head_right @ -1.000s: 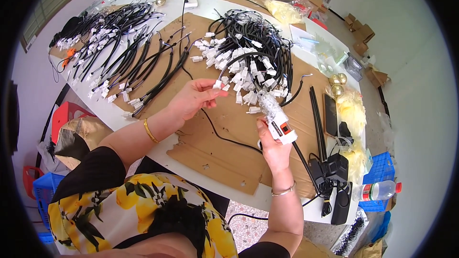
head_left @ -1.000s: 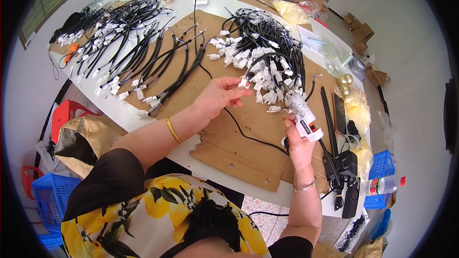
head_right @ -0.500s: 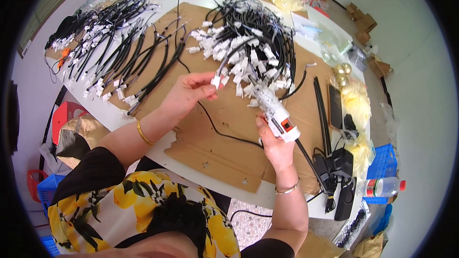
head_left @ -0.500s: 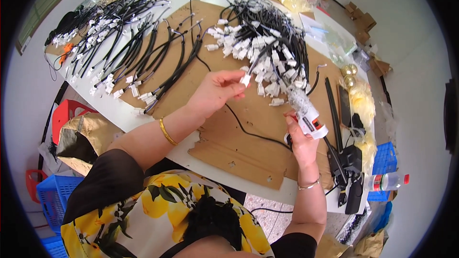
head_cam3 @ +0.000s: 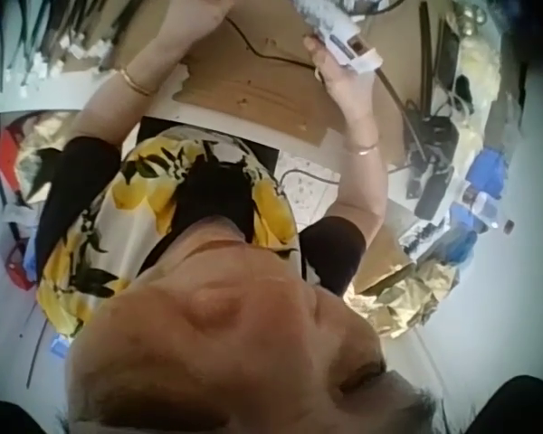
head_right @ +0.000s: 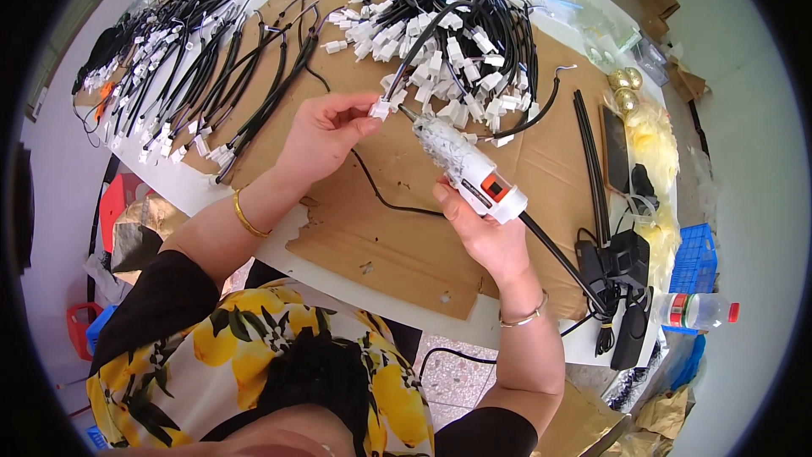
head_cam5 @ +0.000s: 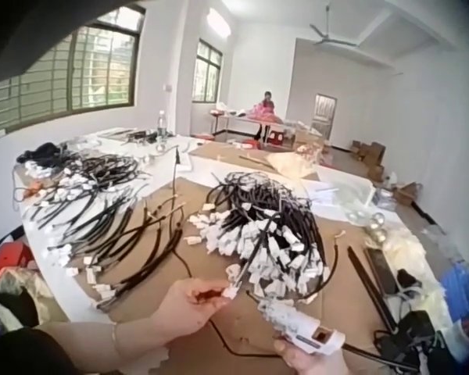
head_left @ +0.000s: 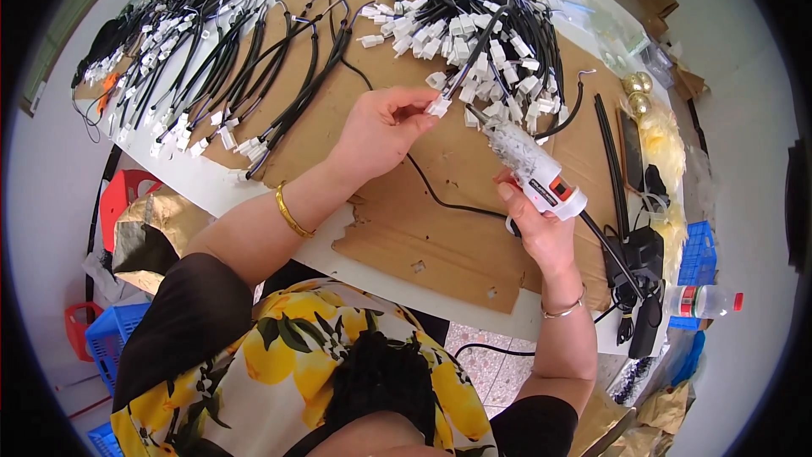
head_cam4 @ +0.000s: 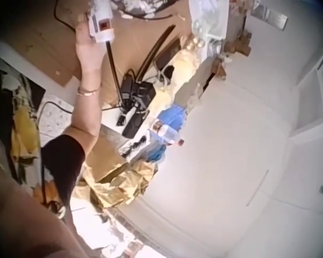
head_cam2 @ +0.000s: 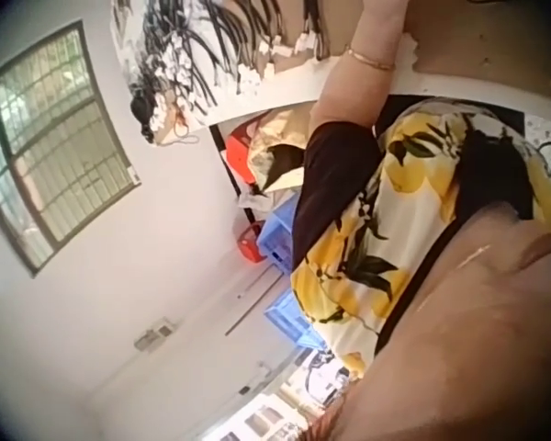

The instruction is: Applying adhesive to white cable connectors using a glue gun.

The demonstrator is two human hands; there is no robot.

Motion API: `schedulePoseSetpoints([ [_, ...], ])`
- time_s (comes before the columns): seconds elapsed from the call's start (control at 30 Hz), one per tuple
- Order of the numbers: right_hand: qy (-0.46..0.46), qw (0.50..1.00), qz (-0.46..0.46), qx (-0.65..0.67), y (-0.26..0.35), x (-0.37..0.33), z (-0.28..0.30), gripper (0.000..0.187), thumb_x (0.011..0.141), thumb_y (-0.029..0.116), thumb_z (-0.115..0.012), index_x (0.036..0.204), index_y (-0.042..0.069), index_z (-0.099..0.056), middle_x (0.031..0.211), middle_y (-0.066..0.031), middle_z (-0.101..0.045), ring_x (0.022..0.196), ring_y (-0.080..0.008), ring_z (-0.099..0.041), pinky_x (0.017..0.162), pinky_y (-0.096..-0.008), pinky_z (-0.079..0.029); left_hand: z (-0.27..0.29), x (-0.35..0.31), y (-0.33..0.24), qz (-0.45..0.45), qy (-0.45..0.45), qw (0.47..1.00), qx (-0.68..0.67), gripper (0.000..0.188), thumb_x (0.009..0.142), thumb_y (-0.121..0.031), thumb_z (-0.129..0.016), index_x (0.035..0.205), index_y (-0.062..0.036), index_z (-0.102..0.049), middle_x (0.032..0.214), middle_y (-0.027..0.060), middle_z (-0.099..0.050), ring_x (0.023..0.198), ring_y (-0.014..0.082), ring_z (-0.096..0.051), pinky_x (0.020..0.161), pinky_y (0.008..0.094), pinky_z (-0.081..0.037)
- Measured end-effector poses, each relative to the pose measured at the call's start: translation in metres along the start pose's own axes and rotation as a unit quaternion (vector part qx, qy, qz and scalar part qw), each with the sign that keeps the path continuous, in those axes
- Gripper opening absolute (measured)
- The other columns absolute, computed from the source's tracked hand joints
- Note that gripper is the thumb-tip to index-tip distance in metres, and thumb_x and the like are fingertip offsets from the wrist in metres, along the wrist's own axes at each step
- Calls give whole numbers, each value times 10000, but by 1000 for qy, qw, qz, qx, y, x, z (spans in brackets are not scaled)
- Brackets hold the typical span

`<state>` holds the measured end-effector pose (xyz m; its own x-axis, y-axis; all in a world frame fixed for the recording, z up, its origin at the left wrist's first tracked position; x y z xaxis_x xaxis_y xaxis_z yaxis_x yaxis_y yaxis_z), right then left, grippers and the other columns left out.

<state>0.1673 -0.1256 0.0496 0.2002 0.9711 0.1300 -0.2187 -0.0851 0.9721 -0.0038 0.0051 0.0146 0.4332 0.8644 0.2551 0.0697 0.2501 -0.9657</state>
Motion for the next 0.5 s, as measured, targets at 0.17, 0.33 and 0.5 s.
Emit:
schedulePoseSetpoints([
  [0.17,9,1000,-29,-2,-3,3,-2,164,758,146,-645,868,37,-588,785,24,-572,726,-56,-503,645,-204,-410,-5,-1,-7,-35,21,999,25,251,757,51,-576,1004,7,-582,840,30,-608,731,65,-529,668,198,-432],
  [0.33,-3,999,-40,-17,-4,5,-2,184,753,168,-653,858,33,-586,746,35,-551,685,-42,-483,608,-193,-398,-7,1,-8,-35,16,998,39,239,743,33,-587,978,-5,-602,811,35,-617,702,64,-528,642,201,-428],
  [0.5,-2,999,-46,-3,-5,7,-2,198,750,178,-658,851,25,-584,737,35,-548,665,-35,-476,583,-180,-387,-4,2,-5,-14,5,999,34,237,734,13,-595,969,-10,-612,795,47,-625,674,70,-537,620,206,-433],
])
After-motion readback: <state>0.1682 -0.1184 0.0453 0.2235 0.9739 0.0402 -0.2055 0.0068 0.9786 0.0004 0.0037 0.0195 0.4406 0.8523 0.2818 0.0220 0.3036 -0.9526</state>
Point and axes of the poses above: each hand's wrist, its own x-axis towards the middle knuckle, its own z-axis out of the back of the hand, y = z × x, the point moved 3 cm from there along x, towards the middle knuckle
